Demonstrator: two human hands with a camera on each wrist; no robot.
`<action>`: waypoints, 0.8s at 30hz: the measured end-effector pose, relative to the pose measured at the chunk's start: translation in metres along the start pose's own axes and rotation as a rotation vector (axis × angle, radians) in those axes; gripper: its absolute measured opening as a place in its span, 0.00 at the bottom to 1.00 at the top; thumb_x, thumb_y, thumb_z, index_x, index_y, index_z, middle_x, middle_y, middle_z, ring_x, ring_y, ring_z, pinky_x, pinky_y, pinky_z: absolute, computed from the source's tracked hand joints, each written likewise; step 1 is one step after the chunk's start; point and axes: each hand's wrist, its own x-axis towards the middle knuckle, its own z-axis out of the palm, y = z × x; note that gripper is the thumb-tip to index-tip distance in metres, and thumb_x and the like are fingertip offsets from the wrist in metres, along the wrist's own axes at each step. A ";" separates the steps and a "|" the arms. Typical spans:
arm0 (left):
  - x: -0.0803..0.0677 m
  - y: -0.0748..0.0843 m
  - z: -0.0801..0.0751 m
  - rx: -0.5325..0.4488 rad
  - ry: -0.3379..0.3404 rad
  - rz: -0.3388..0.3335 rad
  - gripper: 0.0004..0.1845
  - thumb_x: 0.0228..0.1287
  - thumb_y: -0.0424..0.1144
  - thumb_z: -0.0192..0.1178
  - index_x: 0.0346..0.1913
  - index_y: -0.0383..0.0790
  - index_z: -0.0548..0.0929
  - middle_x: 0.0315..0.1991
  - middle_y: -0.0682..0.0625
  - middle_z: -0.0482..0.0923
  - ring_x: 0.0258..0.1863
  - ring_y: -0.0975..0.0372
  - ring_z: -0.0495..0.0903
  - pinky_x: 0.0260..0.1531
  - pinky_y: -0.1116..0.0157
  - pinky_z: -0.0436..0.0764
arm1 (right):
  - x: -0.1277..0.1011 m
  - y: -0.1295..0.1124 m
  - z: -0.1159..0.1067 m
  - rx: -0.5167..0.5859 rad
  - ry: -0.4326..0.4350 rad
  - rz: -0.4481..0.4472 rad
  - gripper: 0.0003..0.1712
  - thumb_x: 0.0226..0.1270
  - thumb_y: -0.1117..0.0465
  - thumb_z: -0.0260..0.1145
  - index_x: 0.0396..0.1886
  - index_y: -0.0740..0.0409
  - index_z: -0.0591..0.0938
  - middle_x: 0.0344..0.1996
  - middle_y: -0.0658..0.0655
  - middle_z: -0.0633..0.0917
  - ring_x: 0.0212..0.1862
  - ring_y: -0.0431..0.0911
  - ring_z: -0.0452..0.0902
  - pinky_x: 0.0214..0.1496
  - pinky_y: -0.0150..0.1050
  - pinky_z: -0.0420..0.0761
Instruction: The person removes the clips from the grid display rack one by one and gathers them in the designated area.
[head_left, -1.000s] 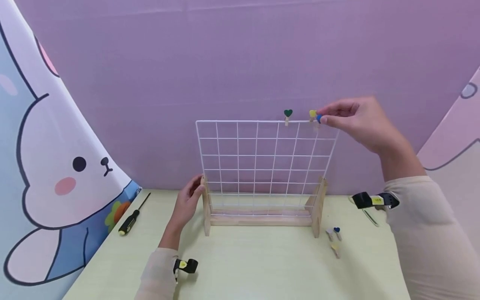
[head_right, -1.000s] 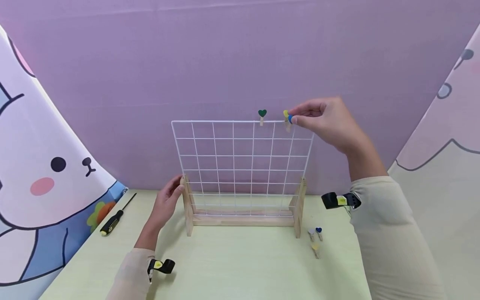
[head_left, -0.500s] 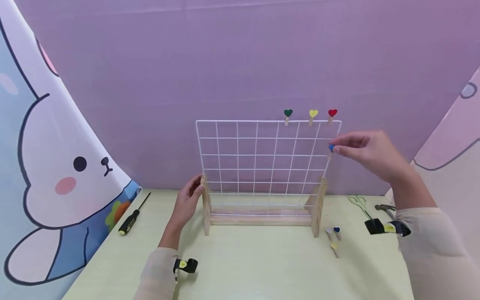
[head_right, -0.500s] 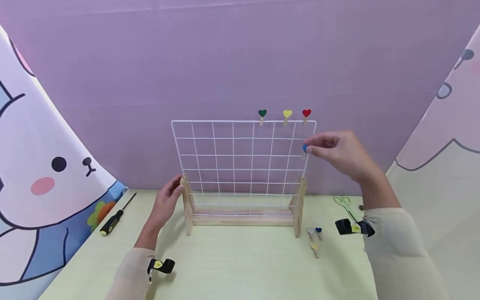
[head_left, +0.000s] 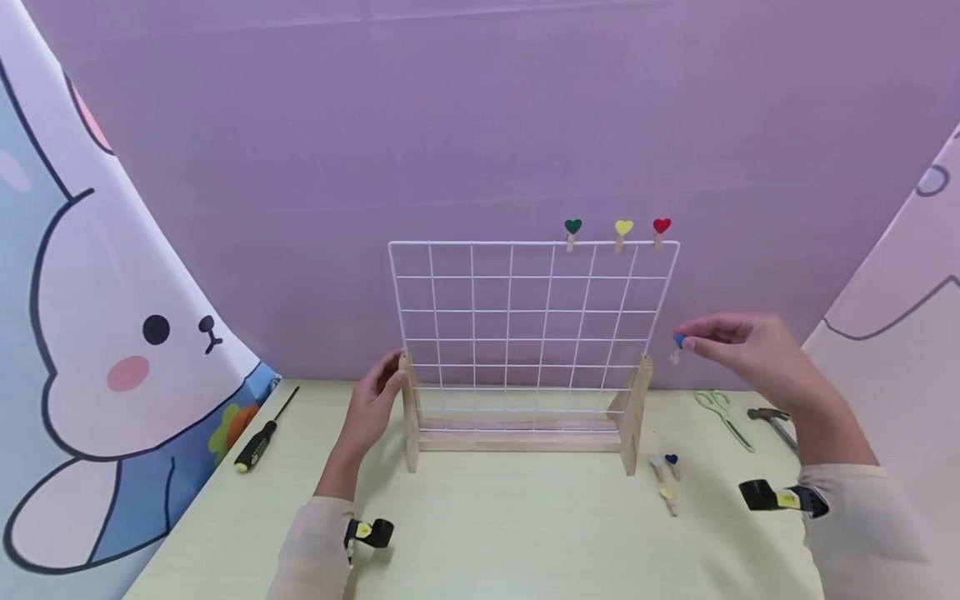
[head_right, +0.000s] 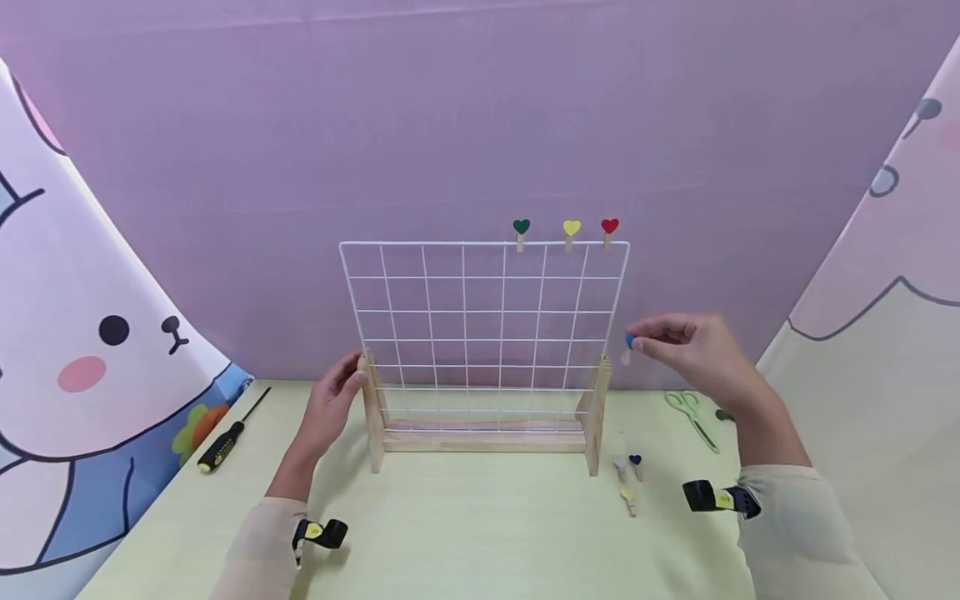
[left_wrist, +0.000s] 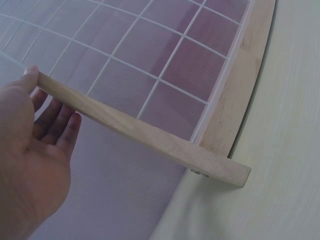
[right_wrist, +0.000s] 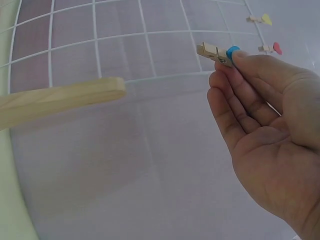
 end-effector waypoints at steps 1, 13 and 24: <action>0.000 0.000 0.000 -0.002 0.001 0.001 0.25 0.81 0.40 0.54 0.74 0.37 0.71 0.66 0.35 0.76 0.56 0.73 0.77 0.58 0.81 0.77 | -0.002 0.002 0.001 0.004 0.000 0.011 0.16 0.73 0.51 0.70 0.54 0.54 0.88 0.44 0.41 0.91 0.47 0.28 0.83 0.46 0.20 0.81; 0.001 0.001 0.001 -0.003 0.000 0.011 0.24 0.80 0.40 0.54 0.74 0.37 0.71 0.66 0.35 0.76 0.57 0.73 0.77 0.59 0.81 0.77 | -0.024 0.030 0.016 0.016 -0.066 0.040 0.16 0.73 0.50 0.69 0.53 0.52 0.88 0.44 0.45 0.91 0.41 0.30 0.83 0.37 0.26 0.82; 0.001 -0.002 0.000 -0.004 -0.005 0.011 0.24 0.81 0.40 0.54 0.74 0.38 0.71 0.66 0.36 0.76 0.56 0.71 0.77 0.57 0.81 0.78 | -0.044 0.064 0.034 0.028 -0.095 0.022 0.12 0.72 0.59 0.70 0.51 0.57 0.89 0.45 0.43 0.91 0.46 0.26 0.83 0.46 0.23 0.83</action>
